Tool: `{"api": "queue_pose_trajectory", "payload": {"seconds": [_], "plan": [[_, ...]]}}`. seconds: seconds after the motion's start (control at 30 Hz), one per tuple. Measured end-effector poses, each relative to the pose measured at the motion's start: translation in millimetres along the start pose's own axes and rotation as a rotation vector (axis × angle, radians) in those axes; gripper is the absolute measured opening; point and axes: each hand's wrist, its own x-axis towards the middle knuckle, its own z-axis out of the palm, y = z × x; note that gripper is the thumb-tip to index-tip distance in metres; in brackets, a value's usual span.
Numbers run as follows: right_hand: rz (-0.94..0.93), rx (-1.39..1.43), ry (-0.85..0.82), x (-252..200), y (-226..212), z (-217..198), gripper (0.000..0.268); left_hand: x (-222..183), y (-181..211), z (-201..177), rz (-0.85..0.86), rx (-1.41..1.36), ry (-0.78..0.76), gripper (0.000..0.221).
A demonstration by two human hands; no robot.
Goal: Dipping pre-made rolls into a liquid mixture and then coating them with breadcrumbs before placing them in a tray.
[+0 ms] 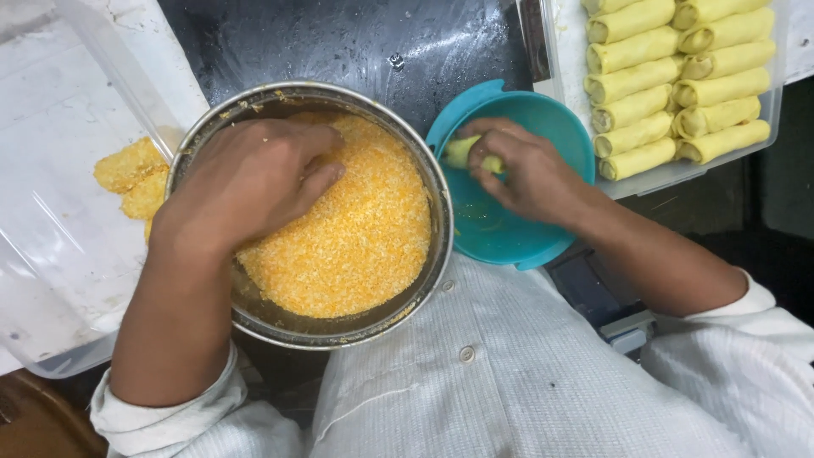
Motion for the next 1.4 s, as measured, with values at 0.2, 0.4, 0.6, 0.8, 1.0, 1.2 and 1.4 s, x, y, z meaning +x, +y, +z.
{"api": "queue_pose_trajectory", "payload": {"seconds": [0.2, 0.4, 0.6, 0.8, 1.0, 1.2, 1.4], "plan": [[-0.095, 0.054, -0.576, 4.8, -2.5, -22.0, 0.015, 2.2, 1.4, -1.7, -0.003, 0.003, 0.024, 0.018], [0.297, -0.153, -0.877, -3.2, -4.8, -58.0, 0.029, 0.1, -0.8, 0.4, -0.007, -0.005, 0.025, 0.019], [0.483, -0.232, -0.834, -8.2, -5.5, -39.4, 0.036, 1.1, -0.4, 0.2, -0.016, 0.006, 0.011, 0.020], [0.109, 0.085, -0.446, -8.2, -4.6, -3.5, 0.014, -1.0, 0.8, -2.2, -0.025, -0.021, 0.007, 0.019], [0.040, 0.584, -0.095, -14.2, 6.2, -12.7, 0.019, -0.4, 0.7, -3.5, -0.037, -0.004, -0.014, 0.021], [0.033, 1.197, 0.085, -39.5, 27.8, -11.1, 0.037, 0.6, 4.8, -8.9, -0.083, -0.021, -0.072, 0.023], [0.084, 1.471, 0.179, -52.0, 46.5, 0.1, 0.029, 3.6, -0.3, -2.6, -0.019, -0.189, 0.045, 0.033]]}}
